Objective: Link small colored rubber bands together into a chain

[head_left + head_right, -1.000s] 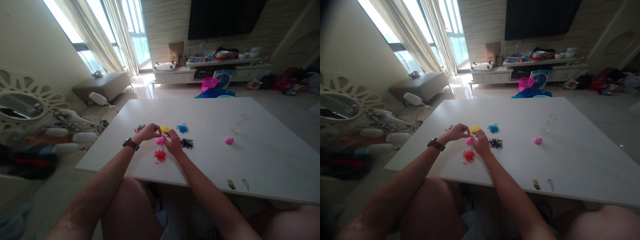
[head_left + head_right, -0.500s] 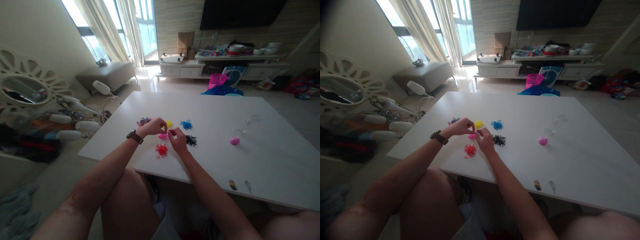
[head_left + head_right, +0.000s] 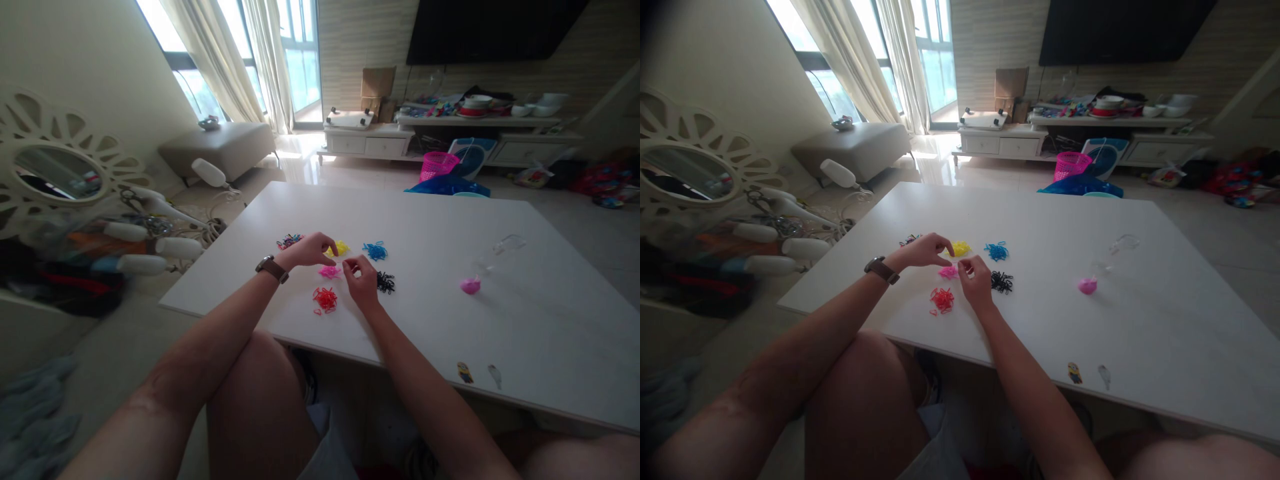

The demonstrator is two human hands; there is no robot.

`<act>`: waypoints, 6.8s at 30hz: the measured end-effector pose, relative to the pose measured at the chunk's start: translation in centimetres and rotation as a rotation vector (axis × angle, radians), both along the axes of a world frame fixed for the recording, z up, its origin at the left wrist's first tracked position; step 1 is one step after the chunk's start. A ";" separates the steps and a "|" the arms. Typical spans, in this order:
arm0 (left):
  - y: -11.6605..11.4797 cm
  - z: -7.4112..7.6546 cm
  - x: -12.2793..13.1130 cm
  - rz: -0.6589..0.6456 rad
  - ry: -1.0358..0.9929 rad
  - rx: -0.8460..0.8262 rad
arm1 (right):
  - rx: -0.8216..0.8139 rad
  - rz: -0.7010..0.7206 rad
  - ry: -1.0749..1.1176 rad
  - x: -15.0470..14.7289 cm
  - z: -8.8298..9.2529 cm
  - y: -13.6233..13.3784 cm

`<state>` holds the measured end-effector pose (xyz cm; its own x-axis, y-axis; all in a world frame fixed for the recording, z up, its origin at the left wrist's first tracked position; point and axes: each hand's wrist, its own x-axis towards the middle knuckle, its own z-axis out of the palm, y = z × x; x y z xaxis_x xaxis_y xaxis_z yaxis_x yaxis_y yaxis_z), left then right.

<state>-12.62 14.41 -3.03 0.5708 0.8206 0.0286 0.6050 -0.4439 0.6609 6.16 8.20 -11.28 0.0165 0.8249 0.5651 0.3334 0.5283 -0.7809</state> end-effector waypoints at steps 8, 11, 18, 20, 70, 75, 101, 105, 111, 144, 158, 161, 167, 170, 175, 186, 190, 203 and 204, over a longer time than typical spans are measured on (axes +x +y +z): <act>0.0 -0.2 0.0 -0.026 -0.002 -0.022 | -0.011 0.000 0.006 0.0 0.0 0.1; 0.1 -0.2 0.0 -0.035 -0.020 -0.059 | -0.018 0.001 0.000 0.0 0.1 0.0; 0.7 -0.2 0.1 -0.070 -0.032 -0.094 | -0.008 -0.030 0.025 0.0 0.3 0.1; 0.9 -0.1 -0.1 -0.055 -0.017 -0.096 | 0.004 -0.045 0.035 0.1 0.3 0.2; 0.2 -2.6 0.7 0.210 -0.772 -1.039 | 0.065 -0.078 -0.196 0.2 -1.3 0.8; 0.3 -3.3 0.5 0.140 -0.742 -1.069 | 0.052 -0.018 -0.183 0.1 -1.6 0.8; 0.2 -2.8 0.4 0.127 -0.639 -0.941 | 0.037 -0.080 -0.151 0.0 -1.1 0.4; 0.4 -2.7 0.6 0.158 -0.606 -0.867 | 0.058 -0.093 -0.135 0.0 -1.1 0.3; 0.5 -2.6 0.8 0.177 -0.590 -0.832 | 0.052 -0.106 -0.126 0.0 -0.8 0.3; 1.1 -2.3 -0.2 0.111 -0.409 -0.422 | -0.061 -0.137 0.063 0.2 -0.5 0.7; 1.2 -3.2 -0.3 0.258 -0.431 -0.415 | -0.052 -0.174 0.089 0.1 -0.7 0.4; 1.7 -3.9 -0.9 0.486 -0.447 -0.348 | -0.049 -0.159 0.101 0.1 -0.8 0.5; 1.9 -5.4 -1.0 0.656 -0.408 -0.325 | -0.046 -0.135 0.079 -0.1 -1.0 0.4; 2.0 -5.7 -0.5 0.691 -0.397 -0.304 | -0.048 -0.137 0.082 0.0 -1.0 0.5; 2.1 -5.4 0.6 0.704 -0.406 -0.290 | -0.057 -0.142 0.077 0.0 -1.0 0.4; 2.1 -4.2 0.7 0.446 -0.819 -0.784 | -0.060 -0.134 0.061 0.0 -1.3 0.6; 1.4 -3.5 0.6 0.250 -0.812 -1.031 | -0.047 -0.130 0.034 0.1 -1.3 0.7; 0.8 -3.1 1.5 0.129 -0.705 -1.163 | -0.064 -0.047 -0.059 0.1 -1.2 0.6; 0.8 -3.1 1.4 0.126 -0.703 -1.166 | -0.065 -0.044 -0.061 0.1 -1.2 0.6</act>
